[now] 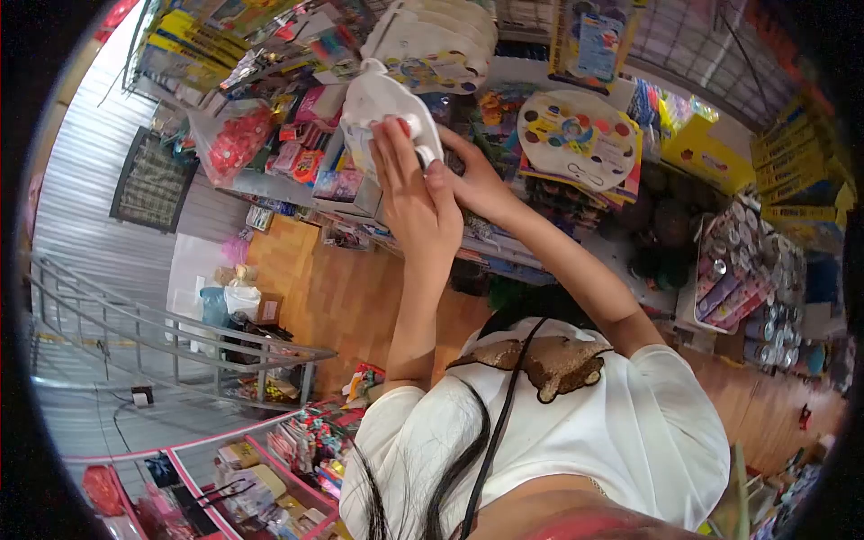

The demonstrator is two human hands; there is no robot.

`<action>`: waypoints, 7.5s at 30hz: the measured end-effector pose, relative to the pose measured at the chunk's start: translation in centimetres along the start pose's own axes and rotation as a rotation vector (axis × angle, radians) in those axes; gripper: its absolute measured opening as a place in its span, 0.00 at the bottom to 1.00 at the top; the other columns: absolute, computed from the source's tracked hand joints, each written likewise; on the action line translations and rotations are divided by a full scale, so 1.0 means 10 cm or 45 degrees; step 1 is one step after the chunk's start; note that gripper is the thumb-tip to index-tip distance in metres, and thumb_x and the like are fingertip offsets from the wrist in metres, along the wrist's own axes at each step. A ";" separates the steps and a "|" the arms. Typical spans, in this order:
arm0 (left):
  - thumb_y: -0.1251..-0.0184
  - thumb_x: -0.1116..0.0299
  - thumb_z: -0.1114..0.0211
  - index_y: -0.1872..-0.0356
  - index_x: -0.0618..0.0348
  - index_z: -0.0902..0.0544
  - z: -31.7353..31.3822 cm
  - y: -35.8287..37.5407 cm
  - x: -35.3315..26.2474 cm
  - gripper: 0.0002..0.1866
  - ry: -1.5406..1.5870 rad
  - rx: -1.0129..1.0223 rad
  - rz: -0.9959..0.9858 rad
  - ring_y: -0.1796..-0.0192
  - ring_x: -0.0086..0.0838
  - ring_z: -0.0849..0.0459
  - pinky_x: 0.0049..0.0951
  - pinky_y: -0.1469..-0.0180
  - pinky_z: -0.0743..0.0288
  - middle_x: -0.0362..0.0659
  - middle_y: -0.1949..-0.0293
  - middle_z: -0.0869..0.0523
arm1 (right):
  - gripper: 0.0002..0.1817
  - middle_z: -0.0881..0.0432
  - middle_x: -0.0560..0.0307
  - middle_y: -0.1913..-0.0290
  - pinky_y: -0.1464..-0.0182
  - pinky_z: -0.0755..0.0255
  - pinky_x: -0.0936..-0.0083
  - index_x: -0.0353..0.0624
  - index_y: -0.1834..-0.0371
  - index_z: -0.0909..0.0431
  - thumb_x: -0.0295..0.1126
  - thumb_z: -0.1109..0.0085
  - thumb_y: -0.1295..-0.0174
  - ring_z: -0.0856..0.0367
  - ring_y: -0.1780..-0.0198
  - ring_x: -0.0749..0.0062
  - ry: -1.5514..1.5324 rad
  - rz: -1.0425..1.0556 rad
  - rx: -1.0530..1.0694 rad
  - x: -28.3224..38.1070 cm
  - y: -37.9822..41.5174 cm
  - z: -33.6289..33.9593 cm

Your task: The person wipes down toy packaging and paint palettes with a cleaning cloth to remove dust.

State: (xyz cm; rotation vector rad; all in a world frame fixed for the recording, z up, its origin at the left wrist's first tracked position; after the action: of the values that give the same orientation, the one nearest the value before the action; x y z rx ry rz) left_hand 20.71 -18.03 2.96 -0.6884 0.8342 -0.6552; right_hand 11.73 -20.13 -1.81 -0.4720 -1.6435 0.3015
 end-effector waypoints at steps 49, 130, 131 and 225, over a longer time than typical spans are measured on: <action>0.48 0.47 0.41 0.62 0.73 0.31 -1.46 -0.06 -0.10 0.32 0.067 0.607 0.350 0.70 0.50 0.19 0.42 0.69 0.24 0.60 0.66 0.22 | 0.25 0.30 0.51 0.44 0.61 0.24 0.70 0.39 0.39 0.38 0.39 0.59 0.39 0.26 0.49 0.65 -0.270 -0.087 -1.008 0.83 1.78 1.97; 0.38 0.57 0.48 0.39 0.60 0.40 0.00 -0.21 1.07 0.29 0.170 -0.728 0.490 0.37 0.50 0.41 0.40 0.35 0.49 0.58 0.40 0.38 | 0.30 0.38 0.53 0.39 0.40 0.43 0.67 0.42 0.36 0.47 0.47 0.57 0.35 0.40 0.38 0.65 -0.384 -0.239 0.107 -0.04 0.03 -0.03; 0.38 0.57 0.49 0.39 0.60 0.40 -0.08 -0.17 1.11 0.28 0.229 -0.738 0.515 0.37 0.50 0.41 0.40 0.35 0.49 0.59 0.40 0.38 | 0.30 0.38 0.53 0.39 0.40 0.43 0.68 0.42 0.35 0.48 0.48 0.57 0.36 0.40 0.38 0.65 -0.324 -0.252 0.090 -0.05 0.04 -0.02; 0.34 0.66 0.56 0.49 0.70 0.31 -0.43 -0.01 1.44 0.19 0.866 -0.618 0.619 0.46 0.56 0.32 0.41 0.43 0.38 0.62 0.49 0.29 | 0.30 0.29 0.51 0.53 0.55 0.32 0.72 0.37 0.42 0.41 0.51 0.58 0.36 0.27 0.53 0.68 0.145 -0.059 -0.226 -0.10 0.15 -0.14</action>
State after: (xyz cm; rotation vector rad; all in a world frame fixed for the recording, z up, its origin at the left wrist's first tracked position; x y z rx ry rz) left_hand 24.44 -30.04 -5.31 -0.6583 1.7640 -0.2258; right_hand 13.41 -19.41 -3.18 -0.5737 -1.5745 0.0927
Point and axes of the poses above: each hand's wrist, its own y-axis away from the middle knuckle, its own z-axis out of the back of the hand, x = y × z, the point moved 6 cm from there along -y, towards the middle knuckle
